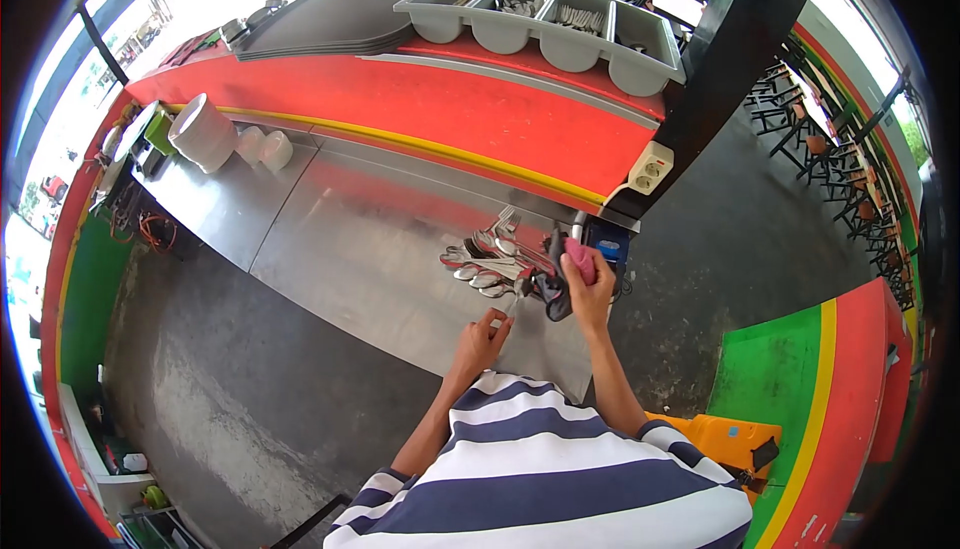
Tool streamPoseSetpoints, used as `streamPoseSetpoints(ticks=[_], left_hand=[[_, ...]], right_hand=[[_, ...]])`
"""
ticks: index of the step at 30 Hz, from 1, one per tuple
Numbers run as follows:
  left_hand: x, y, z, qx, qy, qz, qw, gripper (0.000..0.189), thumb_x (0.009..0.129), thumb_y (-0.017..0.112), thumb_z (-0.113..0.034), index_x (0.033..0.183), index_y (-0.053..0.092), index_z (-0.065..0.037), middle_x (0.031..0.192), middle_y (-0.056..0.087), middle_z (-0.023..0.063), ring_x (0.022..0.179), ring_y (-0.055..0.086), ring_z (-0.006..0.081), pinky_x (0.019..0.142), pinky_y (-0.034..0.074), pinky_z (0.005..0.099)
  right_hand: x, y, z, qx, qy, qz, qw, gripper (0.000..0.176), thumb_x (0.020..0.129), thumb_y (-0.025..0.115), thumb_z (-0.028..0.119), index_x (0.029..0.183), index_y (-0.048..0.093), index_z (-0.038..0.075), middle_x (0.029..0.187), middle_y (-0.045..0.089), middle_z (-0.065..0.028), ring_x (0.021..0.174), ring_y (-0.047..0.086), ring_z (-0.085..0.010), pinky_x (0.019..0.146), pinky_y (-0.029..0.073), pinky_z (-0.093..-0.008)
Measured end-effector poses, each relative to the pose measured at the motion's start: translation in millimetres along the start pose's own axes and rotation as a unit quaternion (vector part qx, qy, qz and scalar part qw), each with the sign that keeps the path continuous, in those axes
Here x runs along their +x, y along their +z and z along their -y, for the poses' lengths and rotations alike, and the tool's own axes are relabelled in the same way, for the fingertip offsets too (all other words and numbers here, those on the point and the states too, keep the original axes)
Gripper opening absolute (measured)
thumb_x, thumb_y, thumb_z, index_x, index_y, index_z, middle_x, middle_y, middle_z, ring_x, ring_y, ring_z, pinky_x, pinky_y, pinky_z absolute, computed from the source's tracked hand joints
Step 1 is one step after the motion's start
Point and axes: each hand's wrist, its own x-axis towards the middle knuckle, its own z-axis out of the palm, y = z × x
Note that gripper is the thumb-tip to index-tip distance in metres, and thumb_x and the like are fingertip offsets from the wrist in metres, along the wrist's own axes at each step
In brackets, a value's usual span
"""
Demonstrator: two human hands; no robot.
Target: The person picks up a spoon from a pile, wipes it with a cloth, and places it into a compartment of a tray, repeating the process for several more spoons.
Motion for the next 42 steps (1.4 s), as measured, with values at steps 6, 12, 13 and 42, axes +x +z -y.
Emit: streamPoseSetpoints(ticks=[6,12,13,42], left_hand=[[9.2,3.5,-7.0,0.039,0.047,-0.019,0.998,0.017,0.091,0.063,-0.023,0.097,0.059,-0.007,0.051,0.057,0.0144,0.046,0.057,0.0335,0.047,0.042,0.0425],[4.3,2.8,-2.3,0.069,0.062,0.008,0.996,0.019,0.090,0.064,-0.025,0.096,0.058,-0.007,0.054,0.059,0.0159,0.050,0.060,0.0359,0.050,0.044,0.0446],[4.1,3.5,-0.6,0.076,0.067,0.015,0.995,0.020,0.090,0.064,-0.025,0.095,0.057,-0.007,0.054,0.059,0.0161,0.050,0.060,0.0361,0.050,0.044,0.0449],[81.8,-4.5,-82.2,-0.287,0.080,0.197,0.934,0.029,0.105,0.045,-0.030,0.101,0.054,-0.002,0.065,0.051,-0.0028,0.049,0.045,0.0061,0.047,0.038,0.0232]], right_hand=[[-43.2,19.2,-17.2,-0.102,-0.171,0.198,0.960,0.026,0.076,0.078,0.013,0.098,0.069,0.002,0.091,0.064,-0.0113,0.089,0.062,-0.0265,0.079,0.048,-0.0342],[-39.0,24.5,-53.8,-0.148,-0.122,0.134,0.972,0.025,0.076,0.076,0.013,0.098,0.068,0.002,0.090,0.062,-0.0133,0.089,0.061,-0.0321,0.079,0.048,-0.0389],[-38.7,25.8,-59.0,-0.152,-0.098,0.122,0.976,0.026,0.076,0.076,0.013,0.098,0.067,0.002,0.090,0.062,-0.0141,0.088,0.062,-0.0330,0.079,0.048,-0.0396],[-10.2,13.3,-27.2,0.346,0.206,0.143,0.904,0.019,0.098,0.059,0.017,0.109,0.064,0.002,0.098,0.068,-0.0019,0.089,0.063,-0.0093,0.076,0.052,-0.0255]])
